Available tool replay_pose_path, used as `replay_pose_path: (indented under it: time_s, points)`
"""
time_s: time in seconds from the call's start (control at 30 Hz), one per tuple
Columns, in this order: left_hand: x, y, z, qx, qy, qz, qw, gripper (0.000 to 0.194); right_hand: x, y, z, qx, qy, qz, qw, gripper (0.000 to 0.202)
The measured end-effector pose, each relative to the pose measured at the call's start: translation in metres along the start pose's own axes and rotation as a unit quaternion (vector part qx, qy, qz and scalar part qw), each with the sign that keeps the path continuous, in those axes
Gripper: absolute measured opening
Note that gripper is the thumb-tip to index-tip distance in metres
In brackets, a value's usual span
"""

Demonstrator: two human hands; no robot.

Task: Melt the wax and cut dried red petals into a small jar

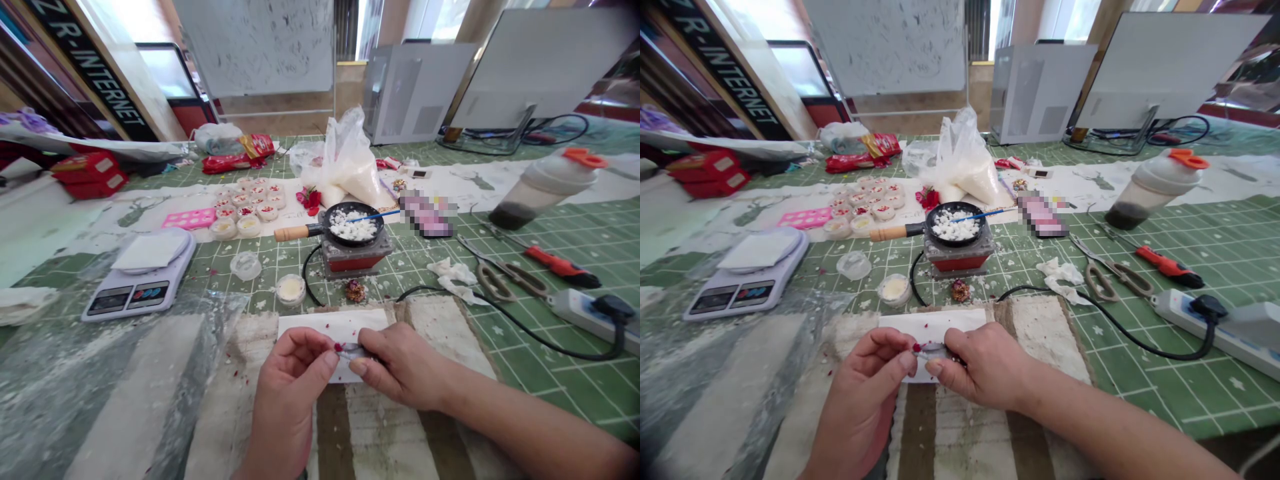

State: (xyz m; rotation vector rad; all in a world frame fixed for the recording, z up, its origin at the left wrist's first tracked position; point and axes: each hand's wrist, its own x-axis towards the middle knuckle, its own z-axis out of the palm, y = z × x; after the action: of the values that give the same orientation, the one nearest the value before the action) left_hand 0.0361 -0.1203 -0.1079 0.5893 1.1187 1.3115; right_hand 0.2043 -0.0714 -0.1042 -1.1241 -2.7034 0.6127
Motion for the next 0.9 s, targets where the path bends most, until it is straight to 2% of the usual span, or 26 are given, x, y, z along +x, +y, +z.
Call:
replay_pose_path:
  time_s: [0.9]
  points:
    - [0.0007,0.0026,0.0026,0.003,0.029,0.001,1.0,0.018,-0.0007,-0.0005,-0.0029,-0.035,0.0,0.0,0.999,0.042]
